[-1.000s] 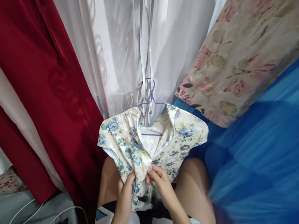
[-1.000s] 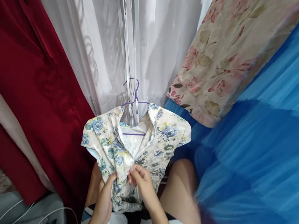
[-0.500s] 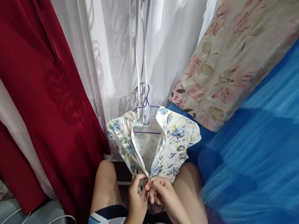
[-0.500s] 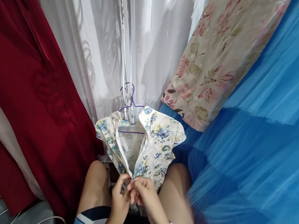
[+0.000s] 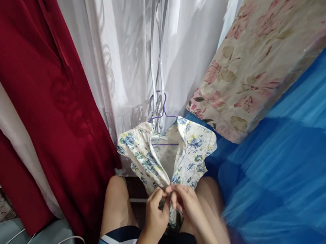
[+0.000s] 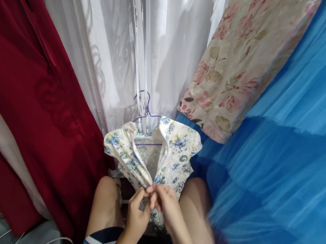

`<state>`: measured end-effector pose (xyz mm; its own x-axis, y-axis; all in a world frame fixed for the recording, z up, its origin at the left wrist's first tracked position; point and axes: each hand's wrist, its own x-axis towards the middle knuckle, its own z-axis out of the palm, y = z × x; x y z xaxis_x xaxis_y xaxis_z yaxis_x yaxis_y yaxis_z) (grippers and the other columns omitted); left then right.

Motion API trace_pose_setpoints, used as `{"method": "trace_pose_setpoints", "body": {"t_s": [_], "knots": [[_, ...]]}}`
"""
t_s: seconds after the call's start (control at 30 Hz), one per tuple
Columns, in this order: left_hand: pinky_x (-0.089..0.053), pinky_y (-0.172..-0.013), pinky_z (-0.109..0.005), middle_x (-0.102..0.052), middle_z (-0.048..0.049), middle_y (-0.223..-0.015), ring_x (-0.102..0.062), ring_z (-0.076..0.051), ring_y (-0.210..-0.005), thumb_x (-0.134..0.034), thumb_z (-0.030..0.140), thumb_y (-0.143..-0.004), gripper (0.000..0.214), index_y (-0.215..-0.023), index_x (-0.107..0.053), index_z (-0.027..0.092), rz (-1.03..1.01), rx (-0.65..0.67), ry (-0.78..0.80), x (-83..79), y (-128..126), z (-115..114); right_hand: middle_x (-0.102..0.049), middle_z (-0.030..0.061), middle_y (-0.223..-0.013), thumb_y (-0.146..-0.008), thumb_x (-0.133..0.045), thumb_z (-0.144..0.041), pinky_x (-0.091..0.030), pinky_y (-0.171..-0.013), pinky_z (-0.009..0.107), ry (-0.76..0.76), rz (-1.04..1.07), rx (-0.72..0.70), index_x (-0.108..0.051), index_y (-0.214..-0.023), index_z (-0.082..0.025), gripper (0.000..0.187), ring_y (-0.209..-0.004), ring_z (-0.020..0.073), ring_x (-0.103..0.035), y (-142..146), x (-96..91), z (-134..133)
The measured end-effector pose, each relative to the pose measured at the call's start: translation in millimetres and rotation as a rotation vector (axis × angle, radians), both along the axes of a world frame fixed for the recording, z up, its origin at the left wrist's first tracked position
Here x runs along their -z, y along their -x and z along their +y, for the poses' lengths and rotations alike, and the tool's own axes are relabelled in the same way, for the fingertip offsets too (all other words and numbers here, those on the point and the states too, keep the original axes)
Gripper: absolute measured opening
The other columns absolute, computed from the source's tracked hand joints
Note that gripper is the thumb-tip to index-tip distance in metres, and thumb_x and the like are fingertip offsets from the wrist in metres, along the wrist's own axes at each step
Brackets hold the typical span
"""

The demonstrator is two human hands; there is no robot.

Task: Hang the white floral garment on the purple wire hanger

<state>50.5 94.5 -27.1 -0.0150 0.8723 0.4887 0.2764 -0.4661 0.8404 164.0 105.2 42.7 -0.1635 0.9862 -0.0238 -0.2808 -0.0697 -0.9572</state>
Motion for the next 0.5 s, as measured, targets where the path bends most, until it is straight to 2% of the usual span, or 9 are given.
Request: {"method": "trace_pose_setpoints", "body": {"t_s": [0.07, 0.23, 0.3, 0.33, 0.4, 0.47, 0.5], "knots": [[-0.041, -0.075, -0.026, -0.06, -0.0042, -0.083, -0.057, -0.018, -0.08, -0.048, 0.015, -0.09, 0.013, -0.08, -0.054, 0.019, 0.081, 0.006, -0.007, -5.4, 2.2, -1.6, -0.056, 0.0006, -0.039, -0.082, -0.059, -0.042, -0.016, -0.04, 0.022, -0.067, -0.031, 0.006, -0.07, -0.073, -0.011, 0.034, -0.033, 0.0046, -0.028, -1.0, -31.0, 20.7], [-0.039, -0.07, -0.025, -0.059, -0.0034, -0.08, -0.057, -0.018, -0.078, -0.047, 0.014, -0.09, 0.015, -0.077, -0.05, 0.02, 0.254, 0.014, 0.065, -11.1, 8.5, -5.5, -0.051, -0.0031, -0.039, -0.076, -0.06, -0.03, -0.02, -0.038, 0.02, -0.213, 0.042, -0.026, -0.07, -0.072, -0.009, 0.023, -0.033, 0.0039, -0.027, 4.2, -135.1, 81.3], [-0.04, -0.069, -0.025, -0.059, -0.0028, -0.08, -0.058, -0.017, -0.077, -0.047, 0.012, -0.089, 0.014, -0.077, -0.051, 0.02, 0.284, 0.035, 0.08, -8.2, 12.2, -5.4, -0.049, -0.004, -0.04, -0.075, -0.059, -0.027, -0.016, -0.036, 0.02, -0.242, 0.088, -0.02, -0.07, -0.074, -0.008, 0.022, -0.034, 0.004, -0.026, 8.3, -159.2, 93.9], [-0.04, -0.069, -0.025, -0.06, -0.0026, -0.08, -0.058, -0.017, -0.077, -0.047, 0.012, -0.088, 0.014, -0.077, -0.051, 0.02, 0.288, 0.055, 0.087, -6.4, 14.7, -4.4, -0.051, -0.0035, -0.041, -0.075, -0.059, -0.028, -0.016, -0.036, 0.02, -0.259, 0.083, -0.02, -0.07, -0.076, -0.009, 0.022, -0.034, 0.0044, -0.027, 10.6, -163.4, 95.7], [-0.043, -0.07, -0.025, -0.061, -0.0024, -0.079, -0.059, -0.017, -0.076, -0.05, 0.014, -0.088, 0.013, -0.076, -0.054, 0.019, 0.26, 0.097, 0.11, -6.0, 21.8, 0.8, -0.055, -0.0015, -0.043, -0.078, -0.058, -0.03, -0.019, -0.036, 0.02, -0.302, 0.026, -0.024, -0.07, -0.078, -0.01, 0.024, -0.034, 0.0056, -0.032, 15.2, -157.3, 90.9], [-0.045, -0.072, -0.026, -0.064, -0.0024, -0.079, -0.061, -0.017, -0.076, -0.055, 0.015, -0.087, 0.008, -0.08, -0.059, 0.018, 0.185, 0.101, 0.102, -17.2, 32.0, 12.6, -0.058, -0.0002, -0.044, -0.082, -0.056, -0.034, -0.022, -0.037, 0.02, -0.327, -0.036, -0.017, -0.069, -0.077, -0.012, 0.026, -0.035, 0.0068, -0.036, 18.9, -139.6, 79.4], [-0.047, -0.074, -0.026, -0.065, -0.0026, -0.08, -0.062, -0.017, -0.077, -0.057, 0.016, -0.087, 0.005, -0.086, -0.062, 0.018, 0.139, 0.074, 0.065, -29.4, 38.1, 21.0, -0.058, -0.0002, -0.043, -0.083, -0.055, -0.035, -0.022, -0.037, 0.02, -0.328, -0.053, -0.009, -0.069, -0.077, -0.013, 0.027, -0.035, 0.0071, -0.037, 20.2, -130.1, 73.4]]}}
